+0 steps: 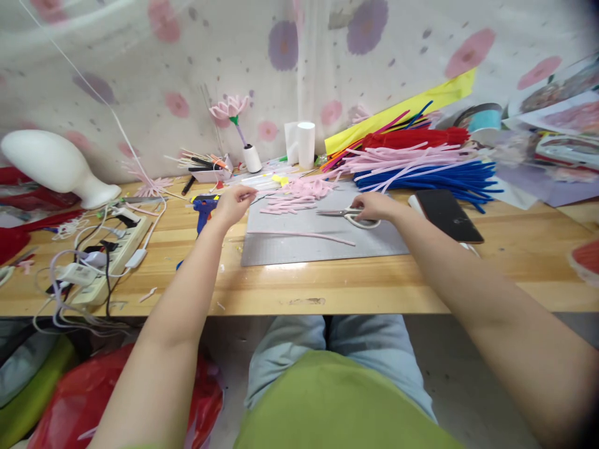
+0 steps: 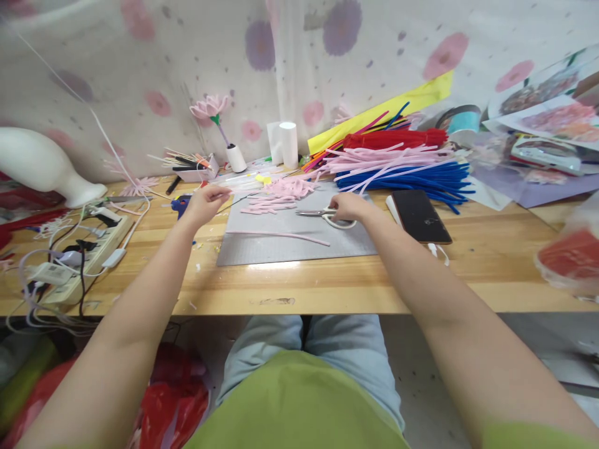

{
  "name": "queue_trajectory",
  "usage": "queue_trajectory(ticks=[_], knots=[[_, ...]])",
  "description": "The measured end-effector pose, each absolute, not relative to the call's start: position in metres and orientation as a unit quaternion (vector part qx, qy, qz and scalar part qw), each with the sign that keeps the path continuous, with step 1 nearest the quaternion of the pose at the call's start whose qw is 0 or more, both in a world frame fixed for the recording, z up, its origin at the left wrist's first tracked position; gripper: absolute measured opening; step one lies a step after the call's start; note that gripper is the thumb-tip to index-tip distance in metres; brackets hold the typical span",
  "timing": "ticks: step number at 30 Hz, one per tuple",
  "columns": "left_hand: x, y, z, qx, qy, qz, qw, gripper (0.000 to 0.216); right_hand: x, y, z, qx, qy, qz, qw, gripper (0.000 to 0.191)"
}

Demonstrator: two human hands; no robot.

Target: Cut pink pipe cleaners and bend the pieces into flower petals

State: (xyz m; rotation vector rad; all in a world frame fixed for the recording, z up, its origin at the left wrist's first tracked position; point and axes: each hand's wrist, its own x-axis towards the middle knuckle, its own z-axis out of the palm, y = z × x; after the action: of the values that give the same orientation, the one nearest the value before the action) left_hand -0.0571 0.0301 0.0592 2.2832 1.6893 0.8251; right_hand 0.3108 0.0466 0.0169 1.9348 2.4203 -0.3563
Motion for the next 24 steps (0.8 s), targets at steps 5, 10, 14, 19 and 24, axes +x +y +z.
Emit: queue_trajectory(ticks=[5, 10, 14, 19, 24], knots=[[-0.033, 0.014, 0.057, 0.825, 0.544, 0.153, -0.024, 0.026, 0.274, 0.036, 0.04, 0.606, 0.772, -0.056, -0.185, 0.03], [0.014, -0.002, 0.045, 0.829, 0.52, 0.206, -0.018, 0.028, 0.223, 0.021, 0.054, 0.47, 0.862, -0.064, -0.178, 0.035], [0.025, 0.002, 0.035, 0.763, 0.558, 0.319, 0.061, 0.027, 0.211, 0.026, 0.049, 0.498, 0.856, -0.084, -0.113, 0.022], [0.016, 0.008, 0.015, 0.694, 0.582, 0.387, 0.174, 0.029, 0.218, 0.041, 0.045, 0.502, 0.802, -0.088, -0.311, 0.019], [0.023, 0.005, 0.005, 0.604, 0.567, 0.417, 0.374, 0.021, 0.211, 0.049, 0.056, 0.486, 0.693, -0.242, -0.475, 0.014]])
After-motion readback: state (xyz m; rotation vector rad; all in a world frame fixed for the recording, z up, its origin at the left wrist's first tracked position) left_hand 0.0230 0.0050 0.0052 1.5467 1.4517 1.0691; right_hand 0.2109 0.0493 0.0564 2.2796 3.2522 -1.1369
